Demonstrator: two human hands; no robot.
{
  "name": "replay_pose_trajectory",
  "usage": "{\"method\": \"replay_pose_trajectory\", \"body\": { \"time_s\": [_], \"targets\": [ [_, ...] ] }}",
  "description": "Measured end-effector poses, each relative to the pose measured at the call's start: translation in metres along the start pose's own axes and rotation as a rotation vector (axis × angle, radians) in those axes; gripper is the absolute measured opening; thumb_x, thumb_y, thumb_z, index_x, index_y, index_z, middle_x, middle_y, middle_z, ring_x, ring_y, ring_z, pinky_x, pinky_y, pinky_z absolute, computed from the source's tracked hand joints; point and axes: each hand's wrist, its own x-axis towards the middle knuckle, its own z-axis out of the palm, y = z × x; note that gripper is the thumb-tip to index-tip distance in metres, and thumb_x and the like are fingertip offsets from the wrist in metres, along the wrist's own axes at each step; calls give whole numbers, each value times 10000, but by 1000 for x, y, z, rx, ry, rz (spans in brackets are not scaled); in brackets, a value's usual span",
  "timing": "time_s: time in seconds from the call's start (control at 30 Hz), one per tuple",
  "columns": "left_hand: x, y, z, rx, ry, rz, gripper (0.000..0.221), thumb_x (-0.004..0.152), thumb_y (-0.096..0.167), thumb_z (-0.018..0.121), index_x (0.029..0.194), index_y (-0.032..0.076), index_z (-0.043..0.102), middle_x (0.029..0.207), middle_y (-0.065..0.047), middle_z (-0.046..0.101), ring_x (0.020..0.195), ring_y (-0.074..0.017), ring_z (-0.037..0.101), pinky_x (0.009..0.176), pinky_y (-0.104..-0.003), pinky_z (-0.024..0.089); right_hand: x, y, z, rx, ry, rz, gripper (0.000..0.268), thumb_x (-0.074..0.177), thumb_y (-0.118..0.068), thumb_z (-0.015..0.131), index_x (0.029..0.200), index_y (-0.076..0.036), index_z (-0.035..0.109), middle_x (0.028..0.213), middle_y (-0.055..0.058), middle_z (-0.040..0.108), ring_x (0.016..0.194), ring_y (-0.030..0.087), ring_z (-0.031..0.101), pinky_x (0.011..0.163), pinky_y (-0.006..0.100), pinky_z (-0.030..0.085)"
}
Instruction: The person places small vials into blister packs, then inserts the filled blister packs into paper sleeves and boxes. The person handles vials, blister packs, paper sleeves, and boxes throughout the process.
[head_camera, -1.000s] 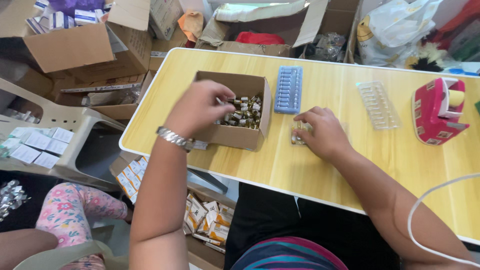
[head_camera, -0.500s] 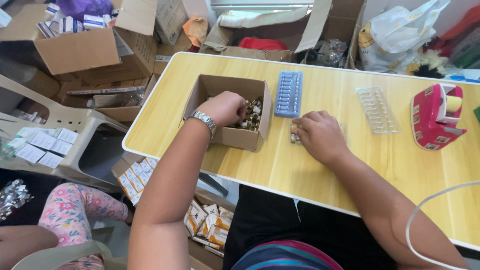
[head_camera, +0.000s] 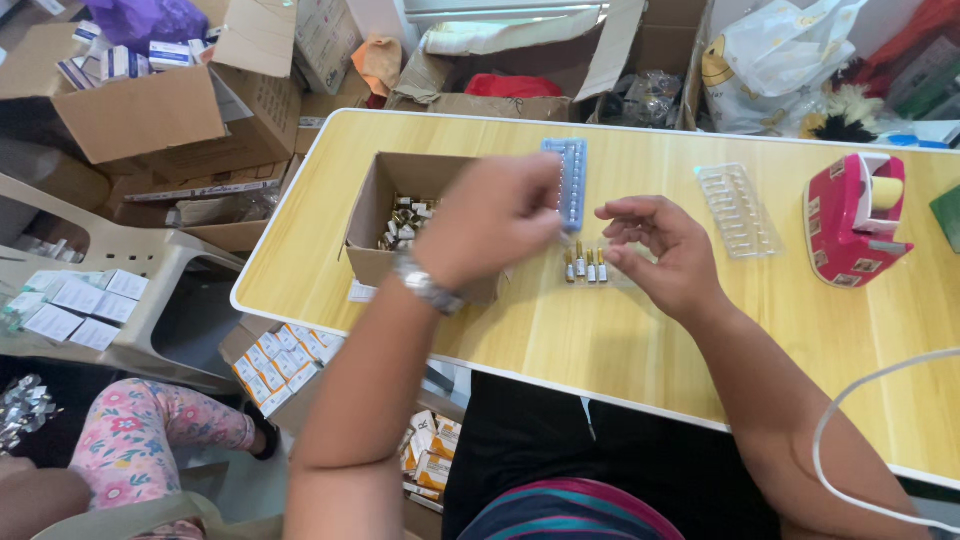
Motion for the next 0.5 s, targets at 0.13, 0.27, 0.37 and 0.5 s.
{"method": "replay_pose_trajectory", "body": {
  "time_s": [0.13, 0.27, 0.37, 0.5],
  "targets": [
    [17, 2, 69, -31, 20, 22, 152, 807, 172, 669, 824, 41, 593, 716, -148, 649, 706, -338, 662, 621, -439, 493, -4, 5, -10, -28, 7, 135, 304, 924, 24, 708, 1206, 37, 596, 1162, 86, 694, 1063, 108, 681, 952, 281, 565],
    [15, -21, 111, -208, 52, -174, 204, 879, 209, 638, 965, 39, 568, 744, -154, 656, 732, -337, 688, 677, -453, 524, 4, 12, -27, -235, 41, 344, 253, 898, -3, 761, 1104, 52, 625, 976, 85, 696, 866, 91, 671, 771, 257, 565],
    [-2, -32, 128, -22, 186, -95, 400, 855, 271, 727, 1108, -8, 592, 979, -196, 653, 917, -370, 652, 795, -461, 521, 5, 14, -24, -405, 88, 479, 288, 874, -21, 741, 1139, 27, 640, 851, 71, 705, 755, 89, 666, 663, 264, 541],
    [-20, -40, 129, 179, 25, -144, 627, 683, 338, 878, 1144, -28, 661, 1148, -177, 643, 1112, -363, 574, 956, -436, 480, 9, 12, -6, -528, 159, 585, 319, 852, -64, 744, 1159, -7, 676, 784, 60, 715, 706, 85, 670, 634, 277, 544]
  ]
}}
